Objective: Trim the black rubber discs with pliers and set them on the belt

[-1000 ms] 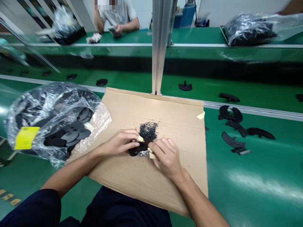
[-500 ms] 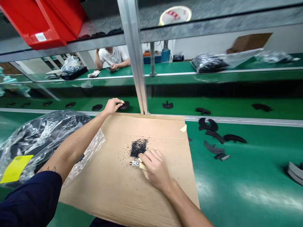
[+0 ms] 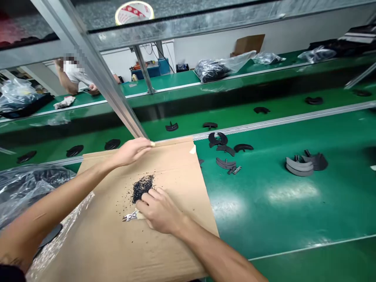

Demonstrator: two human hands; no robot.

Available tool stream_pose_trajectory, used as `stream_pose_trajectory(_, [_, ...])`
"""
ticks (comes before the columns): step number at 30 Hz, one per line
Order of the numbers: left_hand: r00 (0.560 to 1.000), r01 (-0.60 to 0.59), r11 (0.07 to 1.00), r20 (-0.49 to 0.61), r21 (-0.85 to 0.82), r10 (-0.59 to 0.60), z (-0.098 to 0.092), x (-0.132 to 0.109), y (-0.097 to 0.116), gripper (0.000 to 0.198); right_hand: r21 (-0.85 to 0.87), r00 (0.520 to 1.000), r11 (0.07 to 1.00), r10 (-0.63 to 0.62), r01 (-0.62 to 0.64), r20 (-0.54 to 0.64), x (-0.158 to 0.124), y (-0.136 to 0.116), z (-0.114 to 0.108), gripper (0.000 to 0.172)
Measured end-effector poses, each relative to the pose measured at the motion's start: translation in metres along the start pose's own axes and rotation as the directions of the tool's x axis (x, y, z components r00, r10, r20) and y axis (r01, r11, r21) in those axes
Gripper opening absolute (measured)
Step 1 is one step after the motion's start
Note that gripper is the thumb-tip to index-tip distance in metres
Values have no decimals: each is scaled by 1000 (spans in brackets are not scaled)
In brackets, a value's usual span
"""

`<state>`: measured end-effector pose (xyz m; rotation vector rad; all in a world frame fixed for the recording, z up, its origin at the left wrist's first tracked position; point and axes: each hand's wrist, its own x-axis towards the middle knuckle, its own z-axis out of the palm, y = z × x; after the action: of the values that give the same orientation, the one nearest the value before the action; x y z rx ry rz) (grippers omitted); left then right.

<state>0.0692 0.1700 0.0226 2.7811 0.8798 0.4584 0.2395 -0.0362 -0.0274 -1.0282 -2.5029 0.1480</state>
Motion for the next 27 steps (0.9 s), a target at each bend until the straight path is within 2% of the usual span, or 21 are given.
stream_pose_trajectory(2, [991, 89, 996, 96, 12, -90, 19, 39, 14, 31, 1, 999, 1000, -20, 20, 40, 0, -1, 0, 12])
stream_pose_trajectory(6, [959, 264, 963, 90, 49, -268, 54, 114, 13, 35, -13, 995, 1000, -20, 21, 95, -1, -1, 0, 15])
stream_pose_trajectory(8, [927, 362, 930, 78, 59, -366, 66, 139, 6, 36, -24, 993, 999, -19, 22, 118, -1, -1, 0, 16])
stream_pose_trajectory(10, [891, 445, 894, 73, 62, -448, 73, 153, 0, 36, -32, 990, 999, -19, 24, 143, -1, -2, -1, 16])
stream_pose_trajectory(14, [847, 528, 848, 49, 40, -530, 78, 156, -10, 33, -34, 983, 999, -33, 40, 180, -2, -3, -1, 10])
stream_pose_trajectory(19, [844, 532, 841, -26, -97, -536, 71, 141, -12, 16, -25, 985, 999, -35, 40, 170, 0, -5, 1, 6])
stream_pose_trajectory(21, [852, 499, 844, -69, -195, -519, 66, 135, -9, 10, -29, 985, 999, -37, 42, 170, 0, -5, 1, 6])
stream_pose_trajectory(24, [868, 403, 838, -136, -369, -477, 53, 126, -2, 10, -34, 986, 999, -32, 38, 163, 1, -4, 1, 8])
stream_pose_trajectory(27, [877, 286, 790, -185, -542, -444, 36, 109, 7, 9, -9, 994, 1000, -1, 2, 107, -1, 0, 4, 13])
